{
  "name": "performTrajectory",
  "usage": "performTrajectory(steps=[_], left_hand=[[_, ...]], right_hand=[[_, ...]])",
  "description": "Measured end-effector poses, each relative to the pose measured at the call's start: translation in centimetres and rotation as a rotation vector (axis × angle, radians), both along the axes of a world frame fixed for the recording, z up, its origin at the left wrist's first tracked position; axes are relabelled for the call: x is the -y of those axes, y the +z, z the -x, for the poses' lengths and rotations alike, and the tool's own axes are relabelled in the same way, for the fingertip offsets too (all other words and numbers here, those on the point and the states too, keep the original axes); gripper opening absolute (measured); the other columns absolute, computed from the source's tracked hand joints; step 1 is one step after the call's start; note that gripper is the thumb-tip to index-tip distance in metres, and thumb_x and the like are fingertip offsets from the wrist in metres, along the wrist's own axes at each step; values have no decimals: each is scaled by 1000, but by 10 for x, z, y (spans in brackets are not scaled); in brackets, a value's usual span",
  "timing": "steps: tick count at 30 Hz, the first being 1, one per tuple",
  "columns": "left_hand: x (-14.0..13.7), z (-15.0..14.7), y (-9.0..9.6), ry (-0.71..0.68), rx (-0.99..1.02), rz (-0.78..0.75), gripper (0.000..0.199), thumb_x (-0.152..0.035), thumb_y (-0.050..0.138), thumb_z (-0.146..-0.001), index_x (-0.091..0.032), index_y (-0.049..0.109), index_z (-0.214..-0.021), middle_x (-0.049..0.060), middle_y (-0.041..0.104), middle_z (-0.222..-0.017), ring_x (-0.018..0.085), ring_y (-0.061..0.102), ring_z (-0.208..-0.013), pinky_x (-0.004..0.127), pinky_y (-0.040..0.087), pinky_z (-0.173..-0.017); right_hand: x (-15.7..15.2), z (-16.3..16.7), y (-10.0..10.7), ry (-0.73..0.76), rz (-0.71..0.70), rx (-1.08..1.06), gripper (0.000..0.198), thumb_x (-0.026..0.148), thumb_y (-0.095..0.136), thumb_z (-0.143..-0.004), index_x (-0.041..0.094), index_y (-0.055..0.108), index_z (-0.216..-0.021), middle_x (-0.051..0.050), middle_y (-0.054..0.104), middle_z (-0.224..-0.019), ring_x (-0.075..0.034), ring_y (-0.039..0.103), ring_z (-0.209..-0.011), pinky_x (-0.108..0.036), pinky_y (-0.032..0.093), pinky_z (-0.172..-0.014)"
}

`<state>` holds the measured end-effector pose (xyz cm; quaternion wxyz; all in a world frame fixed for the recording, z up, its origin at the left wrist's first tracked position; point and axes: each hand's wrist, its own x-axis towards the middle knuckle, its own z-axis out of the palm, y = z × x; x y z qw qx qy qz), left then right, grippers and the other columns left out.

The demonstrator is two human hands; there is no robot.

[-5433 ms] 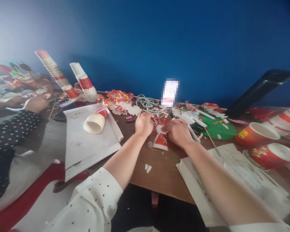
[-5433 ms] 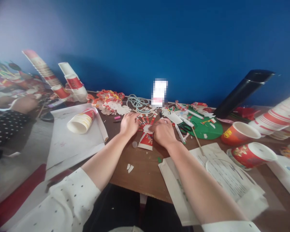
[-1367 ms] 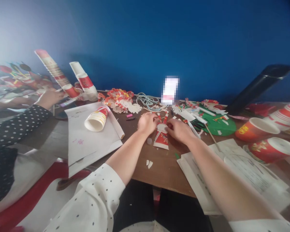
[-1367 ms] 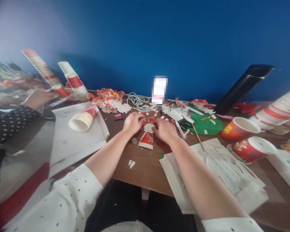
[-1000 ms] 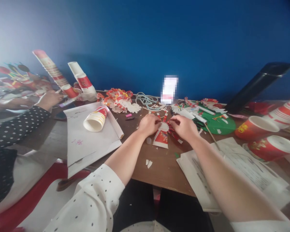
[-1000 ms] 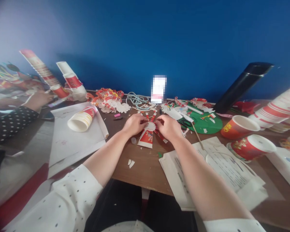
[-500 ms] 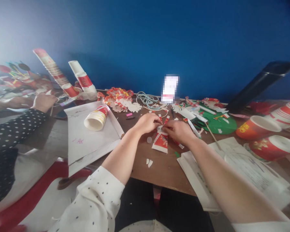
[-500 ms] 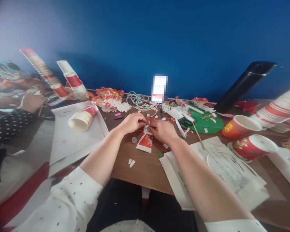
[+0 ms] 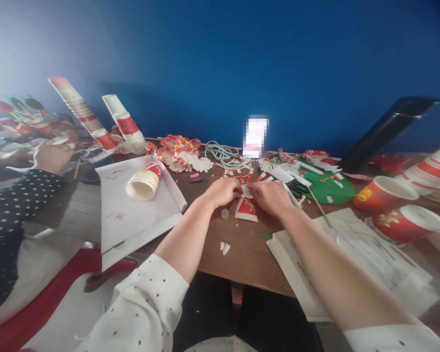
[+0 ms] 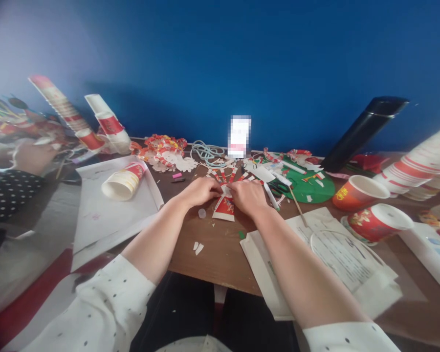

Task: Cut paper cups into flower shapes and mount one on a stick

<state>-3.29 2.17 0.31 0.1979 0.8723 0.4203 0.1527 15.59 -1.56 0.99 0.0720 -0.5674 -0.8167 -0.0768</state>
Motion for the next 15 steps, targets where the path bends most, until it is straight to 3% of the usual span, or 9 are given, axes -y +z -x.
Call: performTrajectory(steps=[4, 9, 15], left_hand=[[-8, -9, -7, 63, 56, -120, 20, -27, 53, -81, -23, 72, -86, 2, 69, -94, 18, 61, -92, 28, 45, -86], [-15, -15, -1, 22, -49, -151, 19, -22, 52, -79, -21, 71, -81, 4, 69, -89, 20, 61, -91, 28, 46, -83], [-12, -16, 5, -31, -95, -216, 21, -20, 47, -82, -19, 68, -81, 6, 66, -86, 21, 60, -91, 29, 45, -81]], right_hand=[[-7, -2, -4, -26, -11, -37, 31, 27, 43, -90, 28, 71, -102, -6, 72, -96, -24, 64, -92, -34, 38, -79], [-6, -8, -2, -39, -57, -163, 28, 31, 46, -90, 26, 71, -102, -4, 71, -101, -22, 61, -95, -31, 38, -79], [-4, -5, -1, 28, -5, -74, 22, 34, 51, -88, 22, 70, -91, -7, 68, -94, -21, 58, -89, -30, 36, -77]])
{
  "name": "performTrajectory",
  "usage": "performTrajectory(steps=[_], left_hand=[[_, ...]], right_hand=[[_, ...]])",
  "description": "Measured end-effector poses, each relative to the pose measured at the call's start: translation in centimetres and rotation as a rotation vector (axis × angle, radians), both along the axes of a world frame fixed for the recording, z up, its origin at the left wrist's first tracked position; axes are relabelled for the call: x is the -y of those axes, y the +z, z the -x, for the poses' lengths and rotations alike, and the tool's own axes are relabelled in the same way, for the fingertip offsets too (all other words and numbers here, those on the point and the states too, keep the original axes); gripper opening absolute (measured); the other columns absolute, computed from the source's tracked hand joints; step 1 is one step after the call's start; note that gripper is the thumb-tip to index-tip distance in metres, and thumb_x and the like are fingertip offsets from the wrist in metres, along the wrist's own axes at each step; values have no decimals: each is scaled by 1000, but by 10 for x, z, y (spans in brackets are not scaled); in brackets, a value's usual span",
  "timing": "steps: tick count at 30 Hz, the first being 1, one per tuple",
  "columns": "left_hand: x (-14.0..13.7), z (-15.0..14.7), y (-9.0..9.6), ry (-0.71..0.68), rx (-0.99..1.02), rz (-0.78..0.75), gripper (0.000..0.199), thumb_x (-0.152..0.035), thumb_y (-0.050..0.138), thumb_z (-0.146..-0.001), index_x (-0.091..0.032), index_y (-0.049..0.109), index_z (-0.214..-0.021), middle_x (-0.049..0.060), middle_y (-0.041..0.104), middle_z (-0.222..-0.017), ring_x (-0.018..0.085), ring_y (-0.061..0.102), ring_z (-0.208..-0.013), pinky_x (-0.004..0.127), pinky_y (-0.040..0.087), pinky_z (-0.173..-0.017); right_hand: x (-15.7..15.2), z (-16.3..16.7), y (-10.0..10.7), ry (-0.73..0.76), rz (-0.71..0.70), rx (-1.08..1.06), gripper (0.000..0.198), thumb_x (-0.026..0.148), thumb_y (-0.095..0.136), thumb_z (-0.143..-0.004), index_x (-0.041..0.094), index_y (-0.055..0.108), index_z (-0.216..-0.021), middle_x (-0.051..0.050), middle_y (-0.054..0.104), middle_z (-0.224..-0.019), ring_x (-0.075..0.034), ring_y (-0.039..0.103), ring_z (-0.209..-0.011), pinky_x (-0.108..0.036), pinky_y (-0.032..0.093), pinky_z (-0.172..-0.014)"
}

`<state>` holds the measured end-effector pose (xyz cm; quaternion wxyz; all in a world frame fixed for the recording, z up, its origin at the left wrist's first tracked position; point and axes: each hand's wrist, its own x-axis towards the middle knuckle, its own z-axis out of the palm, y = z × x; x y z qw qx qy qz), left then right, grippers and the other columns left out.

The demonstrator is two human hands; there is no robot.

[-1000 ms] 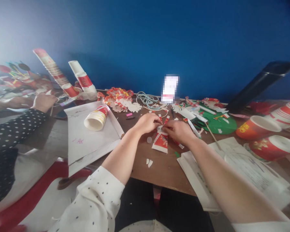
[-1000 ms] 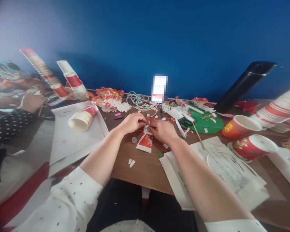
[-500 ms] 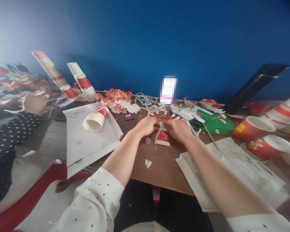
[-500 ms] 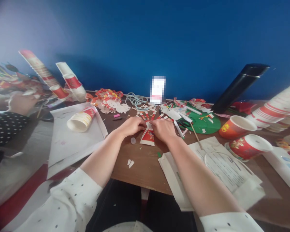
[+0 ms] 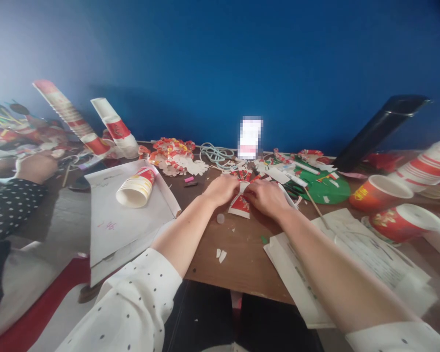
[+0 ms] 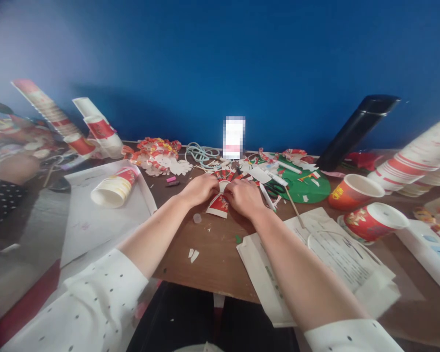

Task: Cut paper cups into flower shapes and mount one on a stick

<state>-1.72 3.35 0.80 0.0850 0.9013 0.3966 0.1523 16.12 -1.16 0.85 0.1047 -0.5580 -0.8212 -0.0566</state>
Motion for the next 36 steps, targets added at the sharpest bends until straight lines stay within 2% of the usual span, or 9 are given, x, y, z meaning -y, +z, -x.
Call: performTrajectory(steps=[8, 13, 19, 24, 27, 29, 32, 34, 36], left_hand=[[10, 2, 6, -50, -113, -102, 19, -13, 45, -81, -19, 63, -79, 6, 63, -89, 22, 56, -97, 31, 44, -83], [14, 7, 8, -55, -85, -79, 16, -14, 48, -80, -19, 62, -75, 6, 63, -89, 22, 55, -96, 30, 44, -82], [9, 7, -3, -68, -1, -31, 16, -20, 51, -81, -20, 67, -79, 4, 63, -85, 20, 56, -94, 30, 44, -83], [8, 5, -7, -31, 0, -33, 16, -18, 51, -79, -20, 68, -79, 5, 64, -85, 20, 57, -93, 29, 45, -83], [7, 6, -6, -50, 18, -37, 17, -19, 52, -80, -20, 69, -81, 5, 65, -87, 20, 57, -94, 30, 45, -84], [8, 8, -5, -68, 20, -32, 17, -22, 53, -81, -20, 70, -82, 5, 66, -86, 20, 57, -94, 30, 44, -85], [9, 9, -3, -56, 25, -50, 19, -30, 55, -81, -22, 71, -87, 4, 66, -86, 21, 58, -93, 33, 44, -88], [8, 11, -2, 29, 108, -101, 22, -27, 54, -80, -22, 71, -95, 4, 67, -92, 21, 58, -95, 34, 45, -90], [6, 13, -2, 181, 235, -173, 30, -18, 49, -81, -21, 68, -103, 5, 67, -101, 20, 57, -100, 34, 45, -91]], right_hand=[[-4, 3, -2, 53, 15, 21, 18, 28, 51, -88, 19, 66, -88, -7, 67, -93, -21, 59, -88, -30, 35, -74], [-1, 10, 2, 70, 15, 49, 18, 24, 49, -87, 17, 65, -84, -10, 67, -92, -22, 59, -87, -30, 34, -74], [-3, 12, 0, 110, -6, 56, 20, 23, 47, -87, 17, 66, -81, -10, 66, -90, -22, 59, -85, -30, 34, -73], [-5, 4, -4, 100, 53, -67, 18, 25, 53, -85, 21, 69, -82, -5, 68, -89, -19, 60, -84, -28, 37, -75], [-7, -4, -5, 113, 40, -274, 19, 29, 52, -87, 22, 70, -86, -4, 69, -91, -17, 61, -86, -26, 41, -76], [-9, -10, -5, 36, -80, -488, 24, 32, 48, -89, 20, 69, -93, -5, 69, -95, -18, 61, -88, -27, 44, -78], [-14, -22, -6, -197, -301, -731, 29, 32, 44, -89, 17, 66, -102, -9, 68, -100, -20, 62, -89, -30, 47, -79], [-18, -28, -9, -303, -369, -784, 31, 31, 44, -88, 16, 65, -105, -10, 68, -102, -21, 62, -89, -33, 48, -80], [-19, -31, -12, -324, -376, -774, 32, 32, 43, -88, 16, 64, -107, -11, 67, -105, -22, 62, -90, -35, 48, -82]])
